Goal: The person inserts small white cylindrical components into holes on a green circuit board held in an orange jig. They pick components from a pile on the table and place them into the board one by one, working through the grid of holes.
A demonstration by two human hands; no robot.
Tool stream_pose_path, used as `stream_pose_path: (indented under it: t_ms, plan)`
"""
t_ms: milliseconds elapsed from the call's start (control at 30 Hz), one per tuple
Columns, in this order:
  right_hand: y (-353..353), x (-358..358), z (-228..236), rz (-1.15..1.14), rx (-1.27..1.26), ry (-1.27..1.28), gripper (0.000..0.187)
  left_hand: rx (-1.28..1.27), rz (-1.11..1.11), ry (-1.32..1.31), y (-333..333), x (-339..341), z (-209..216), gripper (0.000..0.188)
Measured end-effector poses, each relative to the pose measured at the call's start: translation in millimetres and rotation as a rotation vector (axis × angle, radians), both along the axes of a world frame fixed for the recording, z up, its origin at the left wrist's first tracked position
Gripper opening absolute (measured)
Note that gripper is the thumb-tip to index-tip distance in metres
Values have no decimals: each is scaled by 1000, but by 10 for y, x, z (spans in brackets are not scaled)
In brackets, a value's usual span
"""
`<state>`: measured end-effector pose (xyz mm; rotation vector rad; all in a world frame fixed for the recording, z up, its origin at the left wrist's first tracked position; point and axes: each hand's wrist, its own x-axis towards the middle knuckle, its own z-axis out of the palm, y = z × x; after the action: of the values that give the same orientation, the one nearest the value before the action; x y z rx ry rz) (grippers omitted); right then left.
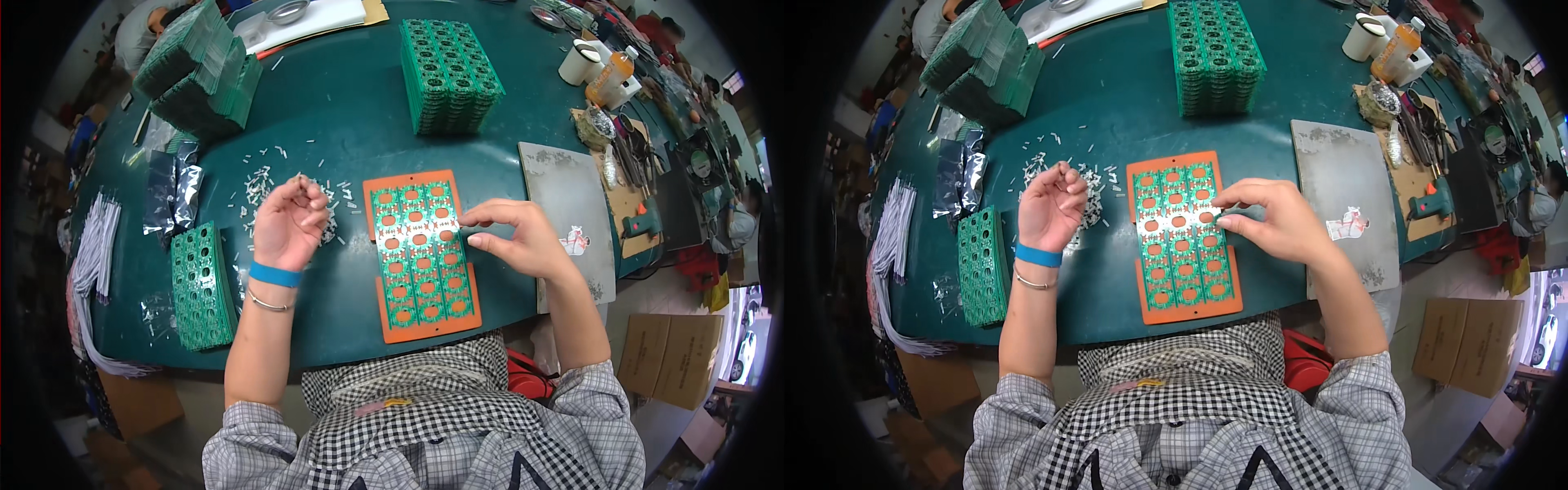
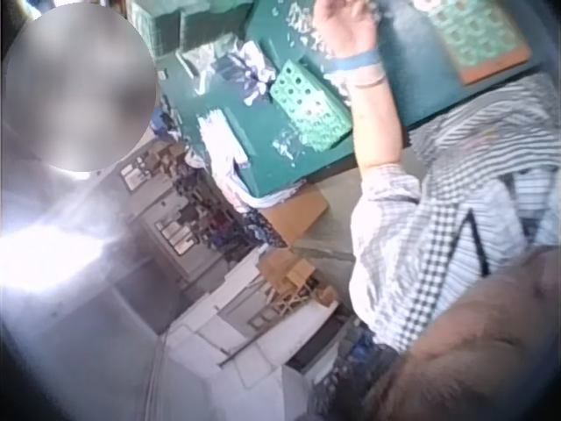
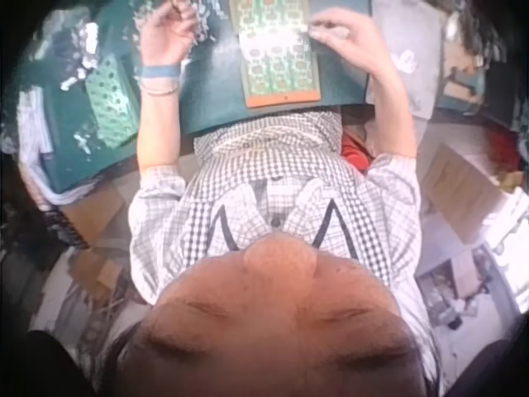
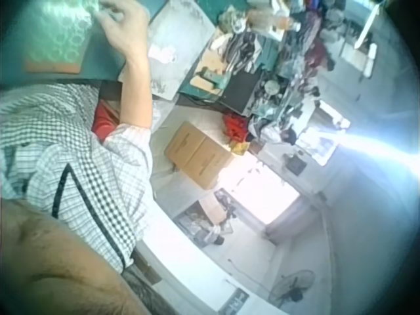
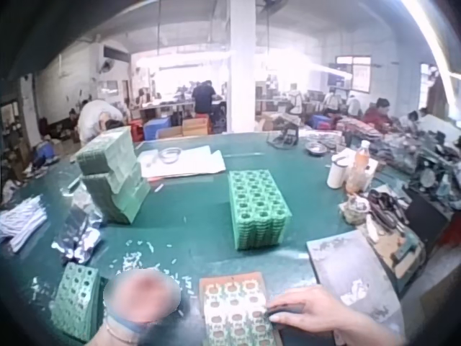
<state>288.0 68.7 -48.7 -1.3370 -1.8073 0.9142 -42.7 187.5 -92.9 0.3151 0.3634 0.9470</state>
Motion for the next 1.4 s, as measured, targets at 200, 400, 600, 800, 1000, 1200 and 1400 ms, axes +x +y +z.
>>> stream_pose_path:
  t_ms: [200,400,600,800,1000,1200,1400]
  plan:
    - [227,-245,11,-17,-41,163,20,0,-215,77,-333,474,63,12]
    - [327,-493,7,73,70,351,21,-19,-371,-53,-586,702,37,10]
    - [252,-663,-159,-12,-165,587,19,-88,-310,-111,-666,745,-45,11]
    - [233,-667,-235,-9,-53,341,6,-92,-223,-62,-733,800,-78,10]
    - [229,-473,-102,84,-95,153,8,-32,-267,51,-743,753,-106,15]
    - [220,-386,147,175,-87,-105,10,129,-294,352,-847,796,30,15]
    - [174,-412,35,121,-301,195,11,230,-236,479,-905,833,30,14]
